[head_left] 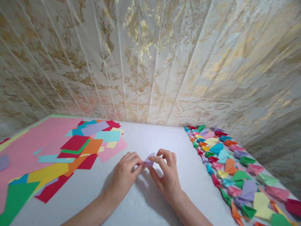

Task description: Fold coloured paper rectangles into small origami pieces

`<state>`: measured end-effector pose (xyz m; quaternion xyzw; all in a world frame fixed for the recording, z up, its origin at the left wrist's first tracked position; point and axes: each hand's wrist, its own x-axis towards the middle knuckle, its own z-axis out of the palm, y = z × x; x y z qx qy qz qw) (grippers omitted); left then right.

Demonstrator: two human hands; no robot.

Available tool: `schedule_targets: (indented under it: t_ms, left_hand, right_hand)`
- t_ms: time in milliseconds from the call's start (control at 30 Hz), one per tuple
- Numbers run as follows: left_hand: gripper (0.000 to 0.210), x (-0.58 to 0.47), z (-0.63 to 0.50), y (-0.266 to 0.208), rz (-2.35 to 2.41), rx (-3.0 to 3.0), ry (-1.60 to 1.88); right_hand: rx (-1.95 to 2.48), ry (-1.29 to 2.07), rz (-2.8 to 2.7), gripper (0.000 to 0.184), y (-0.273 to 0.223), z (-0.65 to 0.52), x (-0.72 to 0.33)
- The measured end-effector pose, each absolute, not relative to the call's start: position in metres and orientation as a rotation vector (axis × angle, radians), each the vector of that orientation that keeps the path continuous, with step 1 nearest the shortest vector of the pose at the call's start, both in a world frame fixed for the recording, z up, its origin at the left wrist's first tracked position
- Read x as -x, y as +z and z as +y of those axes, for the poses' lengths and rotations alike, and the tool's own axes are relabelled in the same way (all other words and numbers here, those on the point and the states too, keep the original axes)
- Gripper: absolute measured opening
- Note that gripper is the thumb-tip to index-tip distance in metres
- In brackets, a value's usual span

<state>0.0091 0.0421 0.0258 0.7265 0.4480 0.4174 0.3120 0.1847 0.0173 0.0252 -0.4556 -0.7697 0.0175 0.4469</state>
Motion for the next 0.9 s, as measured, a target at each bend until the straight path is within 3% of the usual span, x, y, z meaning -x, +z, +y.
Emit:
schedule_targets:
  t_ms: [333,900]
  left_hand:
    - [0.011,-0.002,0.046,0.025,1.149,-2.193,1.115]
    - [0.016,-0.009,0.038,0.031,1.157,-1.968,0.981]
  right_hand:
    - [1.151,0.138,-1.958,0.016,0.022,0.020,-0.187]
    - [1.118,0.895,-1.526,0.003,0.013,0.030,-0.187]
